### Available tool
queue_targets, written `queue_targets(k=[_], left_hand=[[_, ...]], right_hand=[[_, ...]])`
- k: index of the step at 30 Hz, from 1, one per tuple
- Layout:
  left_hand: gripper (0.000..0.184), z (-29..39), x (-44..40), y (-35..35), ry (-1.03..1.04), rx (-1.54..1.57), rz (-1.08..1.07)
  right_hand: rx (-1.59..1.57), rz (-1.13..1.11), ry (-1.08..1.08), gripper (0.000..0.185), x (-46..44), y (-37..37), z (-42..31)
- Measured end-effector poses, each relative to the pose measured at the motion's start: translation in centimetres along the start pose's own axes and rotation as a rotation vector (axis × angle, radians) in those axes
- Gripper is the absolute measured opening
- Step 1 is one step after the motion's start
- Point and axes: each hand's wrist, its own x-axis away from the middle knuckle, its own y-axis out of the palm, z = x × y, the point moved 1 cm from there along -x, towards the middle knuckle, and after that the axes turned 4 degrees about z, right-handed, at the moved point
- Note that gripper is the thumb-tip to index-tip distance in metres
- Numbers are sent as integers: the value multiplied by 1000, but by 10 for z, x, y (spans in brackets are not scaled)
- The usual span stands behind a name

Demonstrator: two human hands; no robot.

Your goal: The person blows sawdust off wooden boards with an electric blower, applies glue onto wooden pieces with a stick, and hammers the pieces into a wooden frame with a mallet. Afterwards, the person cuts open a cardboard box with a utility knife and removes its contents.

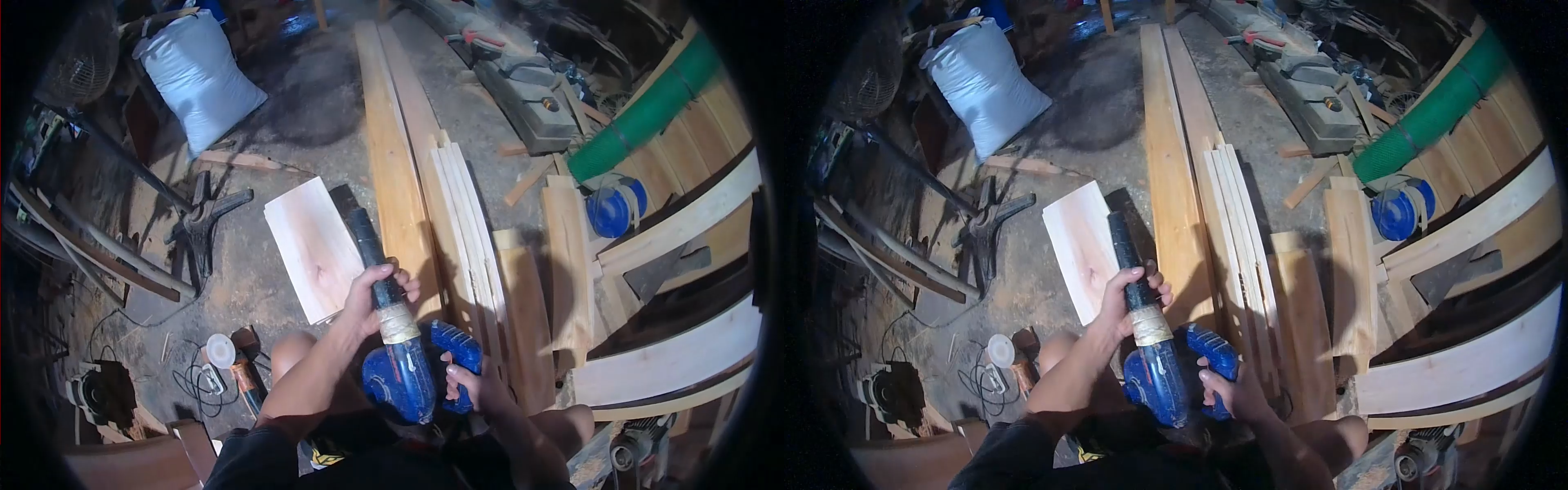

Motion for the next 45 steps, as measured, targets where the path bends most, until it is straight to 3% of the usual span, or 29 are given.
queue_targets(k=[6, 8, 11, 16, 19, 20, 21, 24, 25, 31, 35, 38, 39, 42, 45], left_hand=[[10, -13, -8, -5, -16, 42, 242], [12, -11, -4, 7, 16, -83, 364], [12, -9, 0, 4, 75, -309, 513], [15, -16, -2, 2, 178, -417, 631], [15, -3, -2, -3, 26, -74, 331], [15, 2, 3, 4, 44, -8, 140], [14, 3, 5, 15, 79, 2, 166], [11, 0, -8, 7, 89, 11, 123], [11, -1, -11, 4, 75, 13, 93], [11, -11, -13, -2, 161, -378, 601], [13, -23, -18, -25, 295, -571, 777], [18, -18, -26, -27, 204, -476, 616], [21, -9, -24, -23, 79, -370, 493], [19, 0, -14, 0, 101, -114, 231], [19, -1, -25, -11, 137, -133, 178]], right_hand=[[-66, 93, 81, 17, 6, 18, -4], [-35, 122, 70, 16, 4, 21, -7], [255, 173, -64, 14, -2, 21, -8], [267, 174, -90, 13, -8, 13, 11], [175, 77, -45, 16, -15, -1, 4], [135, 38, -11, 18, -15, -6, 0], [-39, -17, 11, 20, -15, -7, -7], [-89, 15, 73, 22, -14, 6, -8], [12, 86, 20, 16, -14, 11, -9], [541, 277, -193, 31, -25, 9, 8], [873, 338, -401, 41, -18, 23, 6], [867, 344, -422, 41, -18, 15, 1], [757, 318, -381, 38, -21, 8, 5], [452, 222, -218, 32, -27, -6, 7], [251, 190, -67, 23, -16, 10, -22]])
